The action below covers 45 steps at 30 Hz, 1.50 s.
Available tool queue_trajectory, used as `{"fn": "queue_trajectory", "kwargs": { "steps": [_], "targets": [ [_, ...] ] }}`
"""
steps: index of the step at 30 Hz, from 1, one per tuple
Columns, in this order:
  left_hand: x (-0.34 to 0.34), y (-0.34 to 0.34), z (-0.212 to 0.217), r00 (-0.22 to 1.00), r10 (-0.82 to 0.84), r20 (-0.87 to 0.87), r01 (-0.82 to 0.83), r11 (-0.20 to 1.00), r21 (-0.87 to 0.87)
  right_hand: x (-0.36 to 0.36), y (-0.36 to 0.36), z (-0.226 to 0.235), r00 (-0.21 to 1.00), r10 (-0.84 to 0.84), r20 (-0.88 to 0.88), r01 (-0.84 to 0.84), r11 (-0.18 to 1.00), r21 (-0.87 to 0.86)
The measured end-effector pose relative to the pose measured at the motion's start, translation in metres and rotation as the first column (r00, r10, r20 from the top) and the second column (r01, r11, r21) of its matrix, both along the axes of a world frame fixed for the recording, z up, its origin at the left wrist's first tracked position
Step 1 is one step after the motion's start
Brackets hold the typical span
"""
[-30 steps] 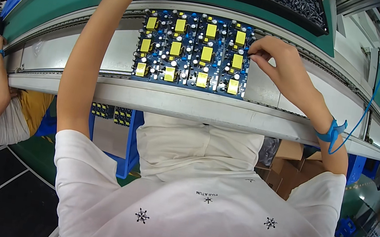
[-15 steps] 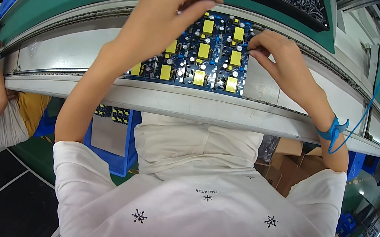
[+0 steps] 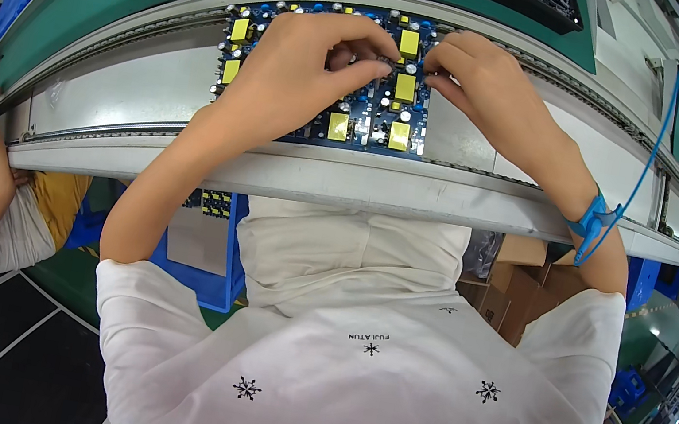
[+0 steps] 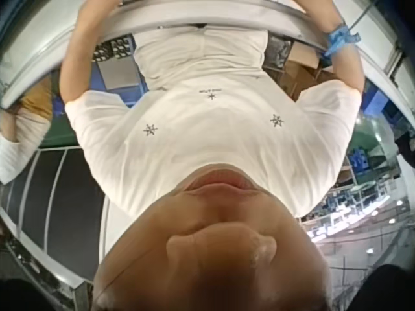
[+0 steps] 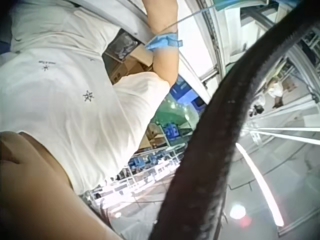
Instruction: The person pulls a panel of circuit boards closer along the conveyor line, inserts electronic components from a tray onto the boards by hand, and pushes the panel down the conveyor.
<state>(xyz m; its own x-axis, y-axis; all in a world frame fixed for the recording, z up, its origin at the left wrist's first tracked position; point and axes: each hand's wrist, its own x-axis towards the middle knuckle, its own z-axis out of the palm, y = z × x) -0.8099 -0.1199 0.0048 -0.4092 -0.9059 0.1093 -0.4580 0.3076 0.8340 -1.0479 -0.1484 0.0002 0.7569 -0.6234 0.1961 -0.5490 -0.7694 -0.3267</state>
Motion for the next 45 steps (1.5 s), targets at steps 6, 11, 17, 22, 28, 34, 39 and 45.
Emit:
{"fn": "queue_trajectory", "kwargs": {
  "steps": [6, 11, 17, 22, 28, 34, 39, 45],
  "targets": [
    [-0.009, -0.008, -0.002, 1.0, -0.001, 0.008, 0.001, 1.0, -0.013, -0.004, -0.01, 0.018, 0.992, 0.099, -0.078, -0.09, 0.99, 0.11],
    [-0.023, -0.018, -0.002, 0.991, -0.078, 0.106, 0.09, 0.99, -0.112, -0.003, -0.078, 0.058, 0.893, -0.278, -0.354, 0.225, 0.957, -0.182],
    [-0.037, -0.028, -0.015, 0.949, -0.197, 0.247, 0.269, 0.914, -0.305, -0.026, -0.147, 0.025, 0.949, -0.304, -0.087, 0.292, 0.948, -0.127],
    [-0.035, -0.028, -0.021, 0.961, -0.141, 0.237, 0.208, 0.935, -0.288, -0.016, -0.142, 0.02, 0.967, -0.25, 0.058, 0.252, 0.967, -0.041],
    [-0.036, -0.027, -0.023, 0.979, -0.129, 0.158, 0.163, 0.96, -0.228, -0.015, -0.135, 0.02, 0.916, -0.368, 0.159, 0.378, 0.925, -0.041],
    [-0.039, -0.025, -0.023, 0.986, -0.133, 0.096, 0.148, 0.975, -0.163, -0.028, -0.147, 0.006, 0.88, -0.328, 0.343, 0.391, 0.91, -0.134],
    [-0.037, -0.026, -0.025, 0.983, -0.131, 0.128, 0.153, 0.971, -0.182, -0.029, -0.139, 0.008, 0.868, -0.335, 0.367, 0.385, 0.92, -0.069],
    [-0.037, -0.028, -0.024, 0.971, -0.129, 0.199, 0.181, 0.946, -0.269, -0.027, -0.12, 0.02, 0.875, -0.316, 0.367, 0.363, 0.93, -0.065]
  ]
}}
